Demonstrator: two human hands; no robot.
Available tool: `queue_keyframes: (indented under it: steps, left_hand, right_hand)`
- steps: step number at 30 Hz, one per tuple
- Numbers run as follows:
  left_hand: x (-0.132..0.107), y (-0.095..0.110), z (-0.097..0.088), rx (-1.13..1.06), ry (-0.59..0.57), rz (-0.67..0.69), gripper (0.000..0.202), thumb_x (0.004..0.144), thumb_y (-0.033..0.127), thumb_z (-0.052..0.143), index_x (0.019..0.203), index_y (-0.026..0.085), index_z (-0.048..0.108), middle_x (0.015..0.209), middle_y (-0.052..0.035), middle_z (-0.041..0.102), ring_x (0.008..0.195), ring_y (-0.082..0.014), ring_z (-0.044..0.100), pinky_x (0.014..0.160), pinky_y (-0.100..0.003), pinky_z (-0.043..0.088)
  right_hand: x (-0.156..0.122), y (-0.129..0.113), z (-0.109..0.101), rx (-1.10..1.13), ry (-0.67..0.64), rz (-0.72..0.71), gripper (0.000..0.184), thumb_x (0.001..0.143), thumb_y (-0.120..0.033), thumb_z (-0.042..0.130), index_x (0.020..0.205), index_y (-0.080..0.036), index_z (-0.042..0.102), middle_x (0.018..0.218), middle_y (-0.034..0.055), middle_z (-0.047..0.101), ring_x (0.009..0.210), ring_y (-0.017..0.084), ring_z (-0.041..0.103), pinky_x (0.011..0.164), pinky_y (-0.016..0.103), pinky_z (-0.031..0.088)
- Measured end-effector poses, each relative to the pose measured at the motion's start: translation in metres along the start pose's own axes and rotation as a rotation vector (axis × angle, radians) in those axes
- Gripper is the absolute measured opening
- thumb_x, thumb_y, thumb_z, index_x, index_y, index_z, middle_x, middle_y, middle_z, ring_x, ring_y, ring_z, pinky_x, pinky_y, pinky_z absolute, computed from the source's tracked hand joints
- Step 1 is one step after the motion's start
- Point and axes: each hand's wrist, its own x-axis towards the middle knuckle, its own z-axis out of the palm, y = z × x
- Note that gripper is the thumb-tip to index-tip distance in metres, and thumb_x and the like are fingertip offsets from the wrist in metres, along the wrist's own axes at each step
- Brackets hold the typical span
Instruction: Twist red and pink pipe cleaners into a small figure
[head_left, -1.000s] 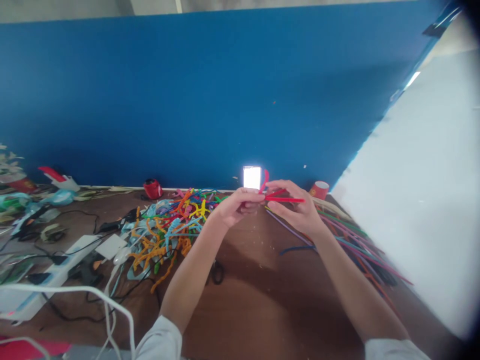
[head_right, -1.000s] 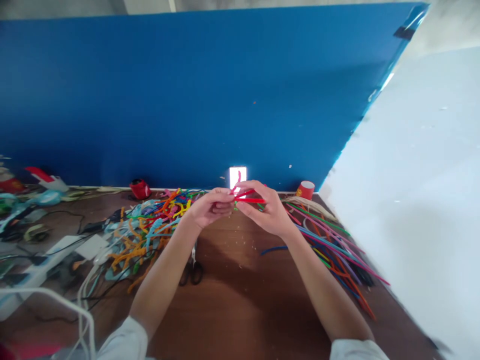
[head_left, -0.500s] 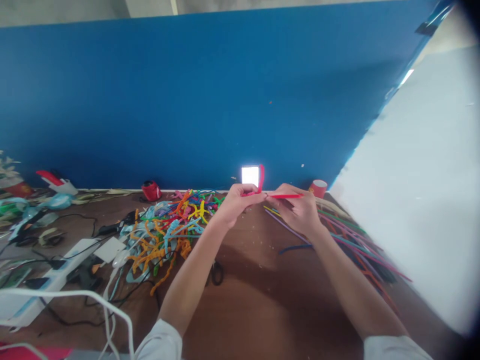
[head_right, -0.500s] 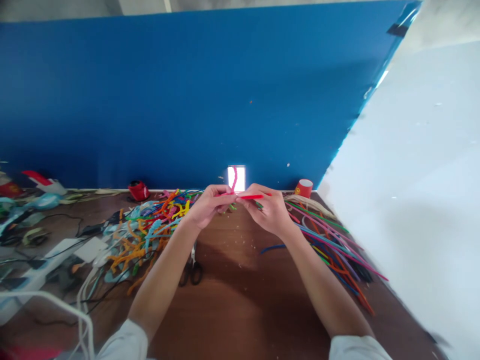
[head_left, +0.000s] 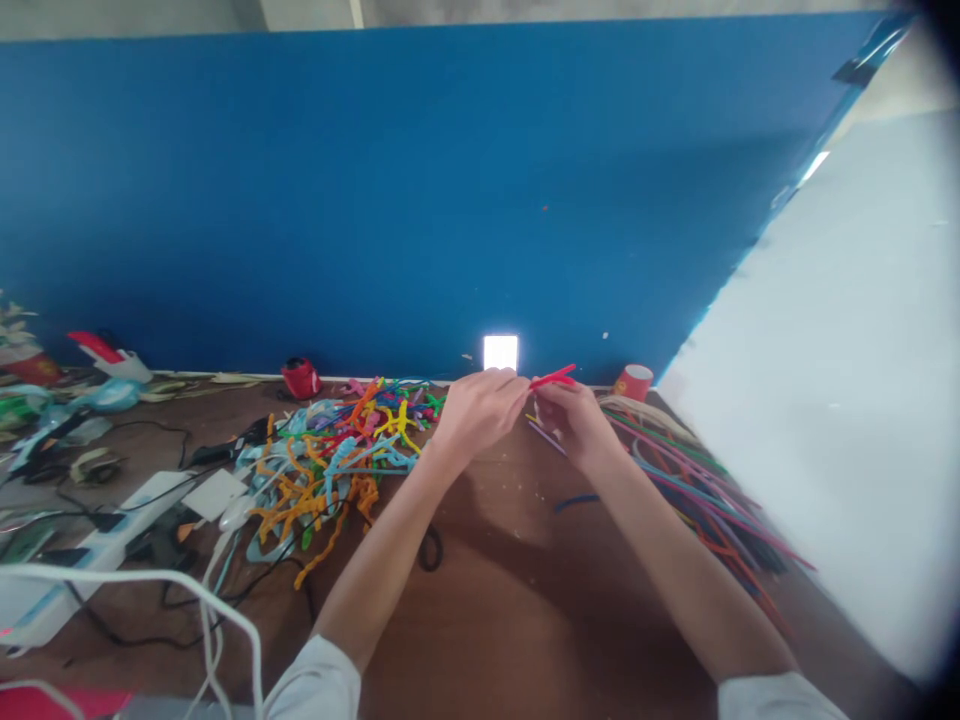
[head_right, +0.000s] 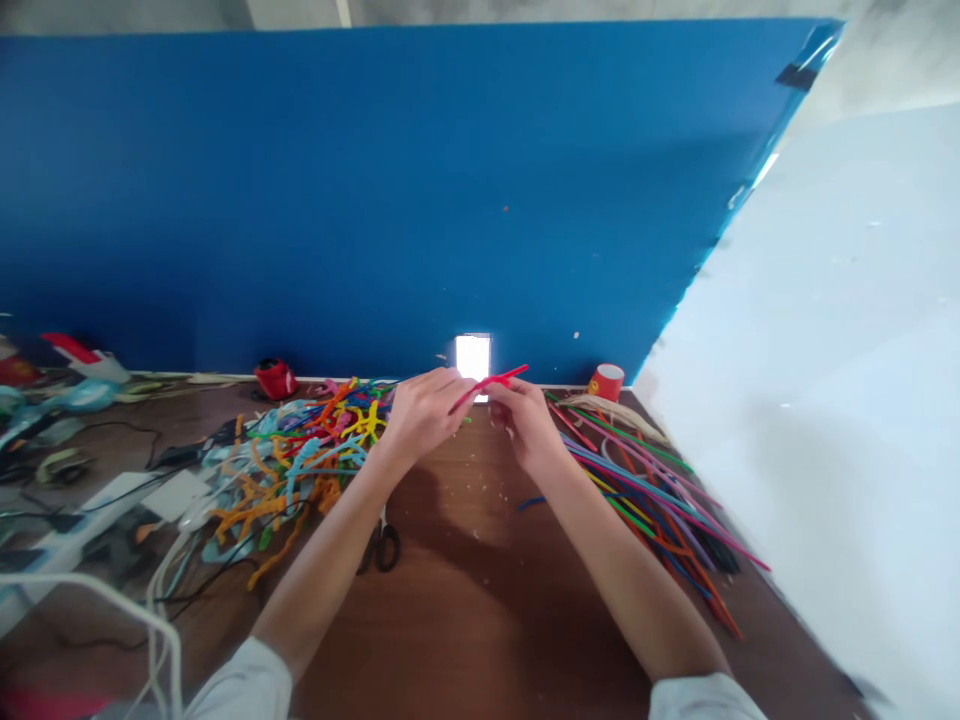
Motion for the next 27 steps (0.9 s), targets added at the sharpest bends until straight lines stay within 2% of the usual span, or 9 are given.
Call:
queue_keyframes:
  steps: [4,8,10,12,15,19,22,25,27]
  left_hand:
    - [0.002,0.0,0.0,-0.05,0.051,-0.062,0.016,0.091,0.027,0.052,0.085,0.019,0.064,0.085,-0.0062,0.063,0.075,-0.0167,0.052,0.067,-0.026,0.031]
    - [0.001,0.003,-0.004,-0.159,0.022,-0.083,0.01,0.088,0.02,0.053,0.082,0.018,0.061,0.072,-0.0013,0.059,0.062,-0.0123,0.046,0.061,-0.025,0.028]
    - [0.001,0.005,-0.005,-0.194,0.007,-0.088,0.01,0.088,0.02,0.053,0.082,0.018,0.06,0.07,-0.0002,0.059,0.061,-0.0112,0.046,0.061,-0.025,0.03]
    - [0.002,0.005,-0.004,-0.222,0.0,-0.105,0.013,0.09,0.023,0.052,0.083,0.017,0.062,0.068,0.0002,0.059,0.06,-0.0106,0.046,0.062,-0.025,0.031]
    - [0.003,0.004,-0.001,-0.295,0.024,-0.168,0.016,0.09,0.027,0.054,0.084,0.016,0.064,0.068,-0.0004,0.059,0.061,-0.0105,0.048,0.061,-0.025,0.032]
    - [0.004,0.001,-0.001,-0.569,0.041,-0.35,0.02,0.087,0.035,0.058,0.08,0.016,0.061,0.064,0.0014,0.052,0.057,-0.0091,0.045,0.054,-0.023,0.032]
    - [0.004,-0.001,-0.006,-0.819,-0.032,-0.499,0.022,0.084,0.036,0.062,0.077,0.016,0.057,0.06,0.0036,0.046,0.05,-0.0065,0.039,0.048,-0.022,0.027]
    - [0.005,-0.003,-0.01,-1.036,-0.177,-0.564,0.021,0.079,0.032,0.066,0.073,0.014,0.056,0.061,0.0036,0.046,0.048,-0.0043,0.037,0.046,-0.02,0.023]
    - [0.005,-0.004,-0.011,-1.193,-0.276,-0.575,0.018,0.077,0.029,0.067,0.075,0.013,0.057,0.059,0.0045,0.042,0.047,-0.0031,0.035,0.045,-0.019,0.02]
  right_hand:
    - [-0.003,-0.001,-0.001,-0.19,0.058,-0.162,0.029,0.074,-0.043,0.076,0.069,-0.018,0.062,0.055,-0.0037,0.048,0.048,0.009,0.04,0.044,0.025,0.029]
    - [-0.007,-0.005,0.001,-0.469,0.019,-0.324,0.029,0.082,-0.044,0.069,0.074,-0.016,0.067,0.062,-0.0004,0.056,0.056,0.012,0.047,0.05,0.025,0.034]
    - [-0.008,-0.007,0.002,-0.553,0.057,-0.374,0.031,0.084,-0.045,0.067,0.072,-0.016,0.066,0.062,0.0,0.058,0.057,0.012,0.047,0.051,0.026,0.034]
    - [-0.009,-0.01,0.001,-0.614,0.1,-0.412,0.031,0.086,-0.044,0.066,0.072,-0.016,0.066,0.062,0.0,0.059,0.057,0.012,0.047,0.053,0.026,0.035]
    - [-0.011,-0.016,-0.002,-0.66,0.089,-0.444,0.029,0.089,-0.043,0.063,0.077,-0.017,0.067,0.063,-0.001,0.058,0.057,0.012,0.047,0.054,0.026,0.035]
    - [-0.014,-0.027,-0.009,-0.625,0.035,-0.546,0.029,0.094,-0.04,0.058,0.077,-0.019,0.068,0.066,-0.0007,0.056,0.062,0.012,0.05,0.059,0.027,0.038]
    - [-0.016,-0.037,-0.016,-0.576,-0.071,-0.619,0.031,0.097,-0.039,0.052,0.083,-0.022,0.074,0.079,0.0024,0.061,0.069,0.013,0.054,0.064,0.028,0.042]
    - [-0.016,-0.044,-0.025,-0.601,-0.32,-0.626,0.036,0.099,-0.045,0.045,0.105,-0.026,0.075,0.099,0.0058,0.064,0.081,0.017,0.06,0.072,0.032,0.047]
    - [-0.014,-0.046,-0.03,-0.691,-0.453,-0.644,0.036,0.097,-0.048,0.05,0.119,-0.029,0.07,0.104,0.0066,0.066,0.092,0.021,0.061,0.08,0.035,0.048]
